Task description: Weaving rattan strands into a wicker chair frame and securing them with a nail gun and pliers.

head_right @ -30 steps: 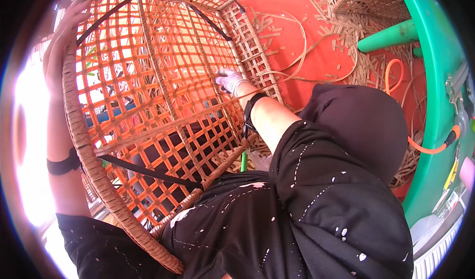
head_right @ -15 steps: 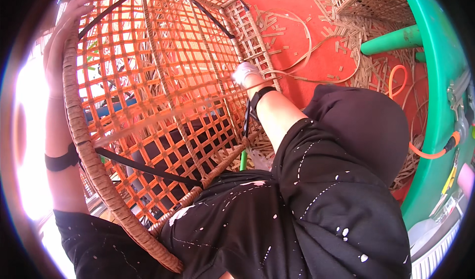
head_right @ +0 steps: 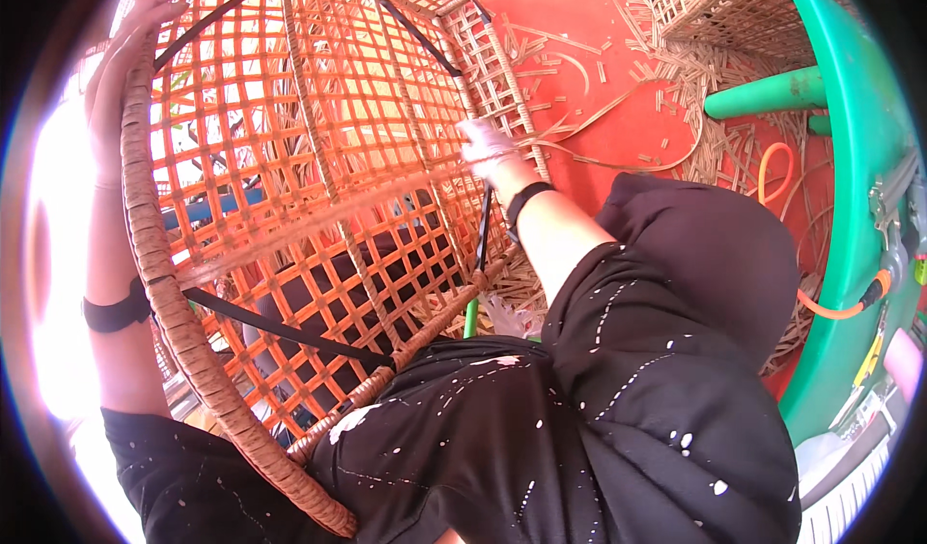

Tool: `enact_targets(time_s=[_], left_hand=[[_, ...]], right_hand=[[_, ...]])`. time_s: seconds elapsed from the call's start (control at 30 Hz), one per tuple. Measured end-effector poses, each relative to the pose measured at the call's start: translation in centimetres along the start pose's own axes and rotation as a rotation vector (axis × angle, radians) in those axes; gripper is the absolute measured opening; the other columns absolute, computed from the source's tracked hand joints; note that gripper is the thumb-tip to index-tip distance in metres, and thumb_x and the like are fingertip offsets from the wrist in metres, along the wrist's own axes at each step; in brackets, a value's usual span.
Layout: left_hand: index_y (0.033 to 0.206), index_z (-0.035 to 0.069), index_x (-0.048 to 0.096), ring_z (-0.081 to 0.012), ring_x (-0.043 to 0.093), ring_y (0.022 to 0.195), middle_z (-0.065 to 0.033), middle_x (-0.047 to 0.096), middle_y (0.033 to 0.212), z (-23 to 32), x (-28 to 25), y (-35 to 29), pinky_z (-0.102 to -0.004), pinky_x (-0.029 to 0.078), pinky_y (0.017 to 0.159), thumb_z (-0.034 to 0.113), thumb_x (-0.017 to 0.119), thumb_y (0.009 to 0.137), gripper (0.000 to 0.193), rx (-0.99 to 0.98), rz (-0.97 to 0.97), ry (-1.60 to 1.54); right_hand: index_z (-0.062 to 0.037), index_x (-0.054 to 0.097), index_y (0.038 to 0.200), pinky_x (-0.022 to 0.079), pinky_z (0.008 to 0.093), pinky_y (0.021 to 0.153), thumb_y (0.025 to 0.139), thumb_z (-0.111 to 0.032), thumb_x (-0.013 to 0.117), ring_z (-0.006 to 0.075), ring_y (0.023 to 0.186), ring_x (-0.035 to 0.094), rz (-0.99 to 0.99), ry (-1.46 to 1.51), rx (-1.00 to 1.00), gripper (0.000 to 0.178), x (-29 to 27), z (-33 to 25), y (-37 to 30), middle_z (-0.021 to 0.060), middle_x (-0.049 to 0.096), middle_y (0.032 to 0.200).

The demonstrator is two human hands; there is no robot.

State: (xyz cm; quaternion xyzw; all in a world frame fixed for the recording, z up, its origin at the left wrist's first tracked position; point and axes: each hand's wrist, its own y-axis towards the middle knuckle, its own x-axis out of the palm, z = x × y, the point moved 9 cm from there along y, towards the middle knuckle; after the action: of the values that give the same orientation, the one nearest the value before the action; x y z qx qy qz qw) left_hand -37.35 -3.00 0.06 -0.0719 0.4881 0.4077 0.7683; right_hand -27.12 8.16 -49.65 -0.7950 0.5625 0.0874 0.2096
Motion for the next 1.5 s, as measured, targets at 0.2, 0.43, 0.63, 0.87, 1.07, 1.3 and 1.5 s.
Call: enact_targets(time_s=[0.2, 0.43, 0.63, 0.87, 1.07, 1.3, 1.5], left_hand=[[0.118, -0.004, 0.057, -0.0356, 0.041, 0.131, -0.0214, 0.055, 0.128, -0.4, 0.6, 1.0, -0.0443, 0.029, 0.113, 0.016, 0.033, 0.100, 0.036, -0.062, -0.014, -0.163], [0.116, -0.007, 0.057, -0.0330, 0.038, 0.133, -0.0224, 0.053, 0.130, -0.2, 0.8, 1.1, -0.0437, 0.028, 0.113, 0.019, 0.032, 0.097, 0.041, 0.056, -0.089, 0.030], [0.116, -0.008, 0.057, -0.0325, 0.039, 0.133, -0.0229, 0.051, 0.132, -0.2, 0.9, 1.4, -0.0426, 0.028, 0.113, 0.019, 0.031, 0.097, 0.042, -0.054, -0.053, -0.060], [0.116, -0.009, 0.057, -0.0321, 0.039, 0.133, -0.0228, 0.051, 0.132, -0.2, 1.0, 1.3, -0.0418, 0.031, 0.112, 0.017, 0.031, 0.097, 0.042, -0.092, -0.029, -0.132], [0.115, -0.008, 0.057, -0.0318, 0.040, 0.132, -0.0221, 0.053, 0.129, 0.5, 1.2, 0.9, -0.0427, 0.031, 0.111, 0.014, 0.031, 0.097, 0.039, 0.118, -0.112, 0.123], [0.115, -0.009, 0.057, -0.0326, 0.040, 0.132, -0.0215, 0.054, 0.129, 0.8, 1.7, 1.9, -0.0430, 0.031, 0.111, 0.014, 0.030, 0.098, 0.039, 0.036, -0.098, 0.068], [0.113, -0.009, 0.058, -0.0321, 0.042, 0.131, -0.0215, 0.053, 0.130, 0.9, 1.6, 1.5, -0.0416, 0.031, 0.111, 0.015, 0.031, 0.097, 0.040, 0.114, -0.114, 0.014]], right_hand=[[-0.0065, 0.059, 0.110, 0.051, 0.0402, 0.076, 0.080, -0.021, 0.071, 0.0305, 0.089, 0.063, -0.159, -0.136, 0.116, 0.036, 2.8, -1.7, -0.9, 0.0123, 0.065, 0.099], [-0.0072, 0.059, 0.092, 0.049, 0.0406, 0.071, 0.077, -0.030, 0.074, 0.0258, 0.078, 0.062, 0.077, -0.022, 0.479, 0.031, -0.1, 1.6, -2.6, 0.0107, 0.063, 0.082], [-0.0084, 0.060, 0.091, 0.049, 0.0391, 0.069, 0.079, -0.029, 0.073, 0.0230, 0.077, 0.062, -0.216, 1.026, 0.758, 0.027, 7.0, 2.5, -4.3, 0.0083, 0.063, 0.081], [-0.0099, 0.060, 0.090, 0.050, 0.0372, 0.067, 0.082, -0.028, 0.071, 0.0197, 0.077, 0.062, -0.076, 1.323, 0.705, 0.023, 7.4, 0.1, -2.0, 0.0054, 0.063, 0.081], [-0.0122, 0.060, 0.089, 0.049, 0.0322, 0.062, 0.086, -0.026, 0.068, 0.0140, 0.072, 0.061, 0.061, 1.446, 0.615, 0.016, 6.0, -1.6, -1.2, 0.0010, 0.062, 0.078], [-0.0132, 0.060, 0.082, 0.043, 0.0268, 0.047, 0.089, -0.029, 0.066, 0.0097, 0.050, 0.051, 0.031, 1.294, 0.501, 0.018, 6.9, 1.5, 0.9, -0.0013, 0.058, 0.065], [-0.0153, 0.061, 0.084, 0.044, 0.0338, 0.050, 0.087, -0.038, 0.064, 0.0127, 0.052, 0.052, -0.061, 1.227, 0.599, 0.023, 7.1, -0.2, 1.2, -0.0006, 0.057, 0.063]])
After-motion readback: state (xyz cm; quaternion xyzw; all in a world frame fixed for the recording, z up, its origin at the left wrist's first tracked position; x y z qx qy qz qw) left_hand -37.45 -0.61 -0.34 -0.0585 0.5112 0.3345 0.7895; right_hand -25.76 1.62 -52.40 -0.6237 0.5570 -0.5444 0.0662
